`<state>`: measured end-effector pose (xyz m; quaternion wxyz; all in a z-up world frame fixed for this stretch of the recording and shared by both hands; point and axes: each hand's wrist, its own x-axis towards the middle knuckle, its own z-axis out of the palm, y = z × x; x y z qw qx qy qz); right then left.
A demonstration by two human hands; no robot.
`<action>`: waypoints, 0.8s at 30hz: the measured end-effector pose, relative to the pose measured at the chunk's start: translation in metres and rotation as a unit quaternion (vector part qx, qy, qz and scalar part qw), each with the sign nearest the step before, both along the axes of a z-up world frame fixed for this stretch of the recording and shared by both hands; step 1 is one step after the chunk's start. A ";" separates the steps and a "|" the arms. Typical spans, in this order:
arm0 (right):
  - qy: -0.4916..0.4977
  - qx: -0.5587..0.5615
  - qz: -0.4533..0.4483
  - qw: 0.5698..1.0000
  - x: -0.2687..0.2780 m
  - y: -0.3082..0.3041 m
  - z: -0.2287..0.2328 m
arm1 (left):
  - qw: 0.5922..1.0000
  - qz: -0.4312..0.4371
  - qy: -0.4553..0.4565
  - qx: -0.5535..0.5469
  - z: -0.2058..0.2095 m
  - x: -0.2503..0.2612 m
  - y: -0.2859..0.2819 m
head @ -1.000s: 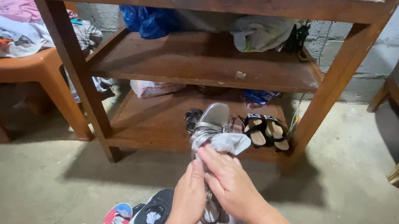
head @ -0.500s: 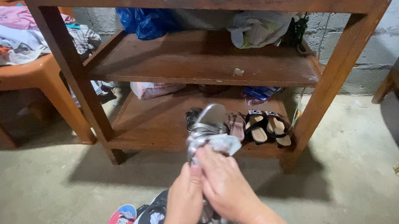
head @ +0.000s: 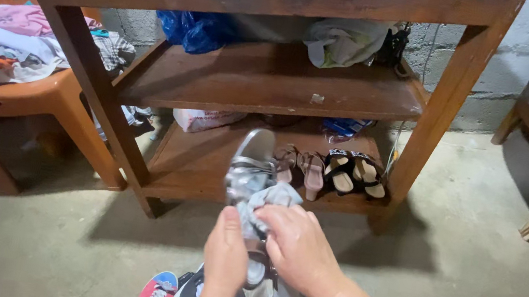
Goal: The person wipes a silver high-heeled shoe with a white cloth, then wipes a red and blue sneaker. The shoes are handled one at a time and placed back on a wooden shelf.
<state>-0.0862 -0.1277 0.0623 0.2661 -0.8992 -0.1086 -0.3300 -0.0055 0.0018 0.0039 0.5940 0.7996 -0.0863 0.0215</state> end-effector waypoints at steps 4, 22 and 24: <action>0.056 -0.013 0.038 0.998 -0.003 0.007 -0.004 | 0.998 0.026 -0.038 -0.044 0.000 0.015 0.018; -0.012 0.058 0.046 0.997 0.001 0.002 -0.016 | 0.998 -0.036 -0.026 0.038 0.013 -0.005 0.007; 0.011 0.036 0.068 0.997 0.001 0.006 -0.012 | 0.999 -0.021 -0.020 0.015 0.012 0.005 0.014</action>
